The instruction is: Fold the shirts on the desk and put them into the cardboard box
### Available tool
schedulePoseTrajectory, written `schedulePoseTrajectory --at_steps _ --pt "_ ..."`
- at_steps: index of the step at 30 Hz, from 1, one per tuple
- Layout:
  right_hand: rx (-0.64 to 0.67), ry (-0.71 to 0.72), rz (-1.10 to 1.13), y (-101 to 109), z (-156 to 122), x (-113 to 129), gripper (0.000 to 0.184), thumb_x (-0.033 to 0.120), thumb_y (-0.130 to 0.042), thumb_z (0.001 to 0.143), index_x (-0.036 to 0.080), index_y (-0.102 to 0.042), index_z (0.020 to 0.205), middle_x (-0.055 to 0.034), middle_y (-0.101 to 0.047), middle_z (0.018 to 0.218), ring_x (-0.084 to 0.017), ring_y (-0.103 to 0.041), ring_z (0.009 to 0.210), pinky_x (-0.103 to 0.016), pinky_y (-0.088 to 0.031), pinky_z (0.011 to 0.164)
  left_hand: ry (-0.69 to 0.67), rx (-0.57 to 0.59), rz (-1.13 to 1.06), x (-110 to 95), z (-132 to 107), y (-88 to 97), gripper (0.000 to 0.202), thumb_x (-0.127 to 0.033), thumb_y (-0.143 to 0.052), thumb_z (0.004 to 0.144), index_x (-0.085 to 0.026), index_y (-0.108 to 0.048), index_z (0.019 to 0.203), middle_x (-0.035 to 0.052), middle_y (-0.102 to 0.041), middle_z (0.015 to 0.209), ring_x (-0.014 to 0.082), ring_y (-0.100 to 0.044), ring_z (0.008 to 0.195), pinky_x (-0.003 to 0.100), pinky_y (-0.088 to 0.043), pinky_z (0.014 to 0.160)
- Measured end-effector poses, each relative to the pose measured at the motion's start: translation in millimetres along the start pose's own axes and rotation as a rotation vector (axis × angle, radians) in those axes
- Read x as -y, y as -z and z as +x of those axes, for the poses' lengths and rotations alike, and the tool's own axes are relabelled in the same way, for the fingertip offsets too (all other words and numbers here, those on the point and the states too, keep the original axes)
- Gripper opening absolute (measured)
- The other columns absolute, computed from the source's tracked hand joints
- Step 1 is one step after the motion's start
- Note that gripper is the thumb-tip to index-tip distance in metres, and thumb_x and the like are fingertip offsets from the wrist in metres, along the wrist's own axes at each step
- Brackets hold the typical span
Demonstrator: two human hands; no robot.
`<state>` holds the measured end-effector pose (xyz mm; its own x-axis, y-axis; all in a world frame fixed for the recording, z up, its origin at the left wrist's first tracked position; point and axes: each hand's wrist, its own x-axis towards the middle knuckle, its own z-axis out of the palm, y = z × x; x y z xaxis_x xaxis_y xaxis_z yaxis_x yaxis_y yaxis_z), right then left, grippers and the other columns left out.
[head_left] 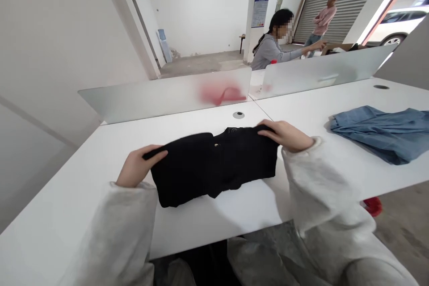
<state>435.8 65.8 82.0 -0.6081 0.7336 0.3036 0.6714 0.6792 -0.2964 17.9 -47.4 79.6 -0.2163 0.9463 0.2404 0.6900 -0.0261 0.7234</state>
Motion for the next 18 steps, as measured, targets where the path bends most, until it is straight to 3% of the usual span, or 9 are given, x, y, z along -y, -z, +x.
schedulePoseTrajectory --at_steps 5,7,10,13,18 --pt "0.007 -0.232 -0.057 -66 59 -39 0.025 0.035 -0.054 0.089 0.017 -0.059 0.106 -0.0095 -0.069 0.093 -0.024 -0.064 0.087 -0.032 -0.045 0.075 0.111 0.087 -0.037 58 65 -46.9 0.04 -0.054 -0.064 0.066 -0.018 -0.069 0.082 0.005 -0.071 0.088 0.0242 -0.064 0.086 0.032 -0.05 0.076" --pt "0.014 -0.299 -0.041 -97 67 -51 0.025 0.034 -0.056 0.088 0.015 -0.06 0.104 -0.0112 -0.069 0.094 -0.025 -0.064 0.088 -0.032 -0.045 0.075 0.156 0.109 -0.008 81 77 -65.0 0.04 -0.054 -0.065 0.063 -0.017 -0.068 0.077 0.0075 -0.071 0.084 0.0266 -0.063 0.083 0.035 -0.049 0.075" --pt "-0.008 -0.328 -0.01 -127 66 -63 0.029 0.037 -0.054 0.089 0.014 -0.06 0.105 -0.0124 -0.069 0.096 -0.025 -0.064 0.088 -0.033 -0.046 0.074 0.163 0.079 0.02 101 81 -78.8 0.04 -0.053 -0.065 0.064 -0.018 -0.067 0.083 0.0095 -0.069 0.095 0.0296 -0.061 0.092 0.04 -0.046 0.082" --pt "-0.047 -0.301 0.043 -133 60 -70 0.03 0.039 -0.05 0.091 0.016 -0.06 0.108 -0.01 -0.069 0.102 -0.023 -0.064 0.092 -0.032 -0.047 0.079 0.148 0.052 0.003 107 78 -80.1 0.042 -0.053 -0.061 0.069 -0.02 -0.065 0.093 0.0077 -0.067 0.107 0.0275 -0.059 0.101 0.037 -0.044 0.087" --pt "-0.134 -0.217 0.109 -125 62 -69 0.032 0.037 -0.043 0.094 0.018 -0.058 0.115 -0.0064 -0.062 0.122 -0.019 -0.057 0.111 -0.03 -0.042 0.095 0.063 -0.027 -0.073 110 73 -80.6 0.038 -0.054 -0.054 0.076 -0.02 -0.062 0.09 0.0055 -0.068 0.096 0.0233 -0.06 0.093 0.032 -0.046 0.084"
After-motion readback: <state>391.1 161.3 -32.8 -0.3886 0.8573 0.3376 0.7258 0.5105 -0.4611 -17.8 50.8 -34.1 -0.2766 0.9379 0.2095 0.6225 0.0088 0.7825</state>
